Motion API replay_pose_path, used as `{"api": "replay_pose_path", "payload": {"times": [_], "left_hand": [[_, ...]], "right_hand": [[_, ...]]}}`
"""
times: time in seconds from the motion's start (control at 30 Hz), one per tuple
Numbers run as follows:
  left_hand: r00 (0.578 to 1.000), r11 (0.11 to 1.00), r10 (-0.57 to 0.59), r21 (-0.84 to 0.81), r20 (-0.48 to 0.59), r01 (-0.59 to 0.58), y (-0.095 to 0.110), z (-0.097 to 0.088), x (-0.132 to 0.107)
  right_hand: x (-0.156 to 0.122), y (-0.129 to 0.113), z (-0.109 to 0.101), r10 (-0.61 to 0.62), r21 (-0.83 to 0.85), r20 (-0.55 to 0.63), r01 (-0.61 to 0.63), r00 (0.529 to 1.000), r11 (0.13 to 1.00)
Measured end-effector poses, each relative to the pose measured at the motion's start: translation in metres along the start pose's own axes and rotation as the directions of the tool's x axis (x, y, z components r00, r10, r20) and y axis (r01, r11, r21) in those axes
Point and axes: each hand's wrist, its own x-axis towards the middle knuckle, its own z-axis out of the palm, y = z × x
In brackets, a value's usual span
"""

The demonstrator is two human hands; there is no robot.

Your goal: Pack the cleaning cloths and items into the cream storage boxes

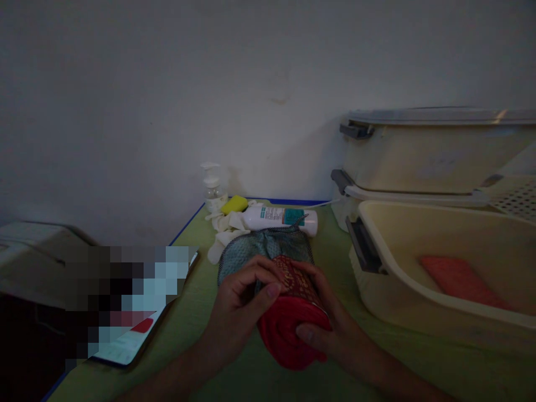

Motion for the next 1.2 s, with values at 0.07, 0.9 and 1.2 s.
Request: {"api": "replay_pose_path", "payload": {"times": [0.07,0.9,1.2], "left_hand": [[1.000,1.000,0.006,-0.005,0.012,-0.006,-0.002,-0.002,0.000],[0.982,0.997,-0.070,0.034,0.174,0.065,-0.042,-0.012,-0.006],[0.923,1.000,0.010,0.006,0.386,-0.014,-0.040,-0.013,-0.008]], "right_hand": [[0.000,-0.001,0.000,-0.001,-0.007,-0.005,0.001,1.000,1.000],[0.001,0.001,-0.007,-0.044,-0.137,0.023,0.046,0.999,0.989],[0.002,-0.003,0.005,0.000,-0.086,-0.105,-0.009,0.994,0.996]]}}
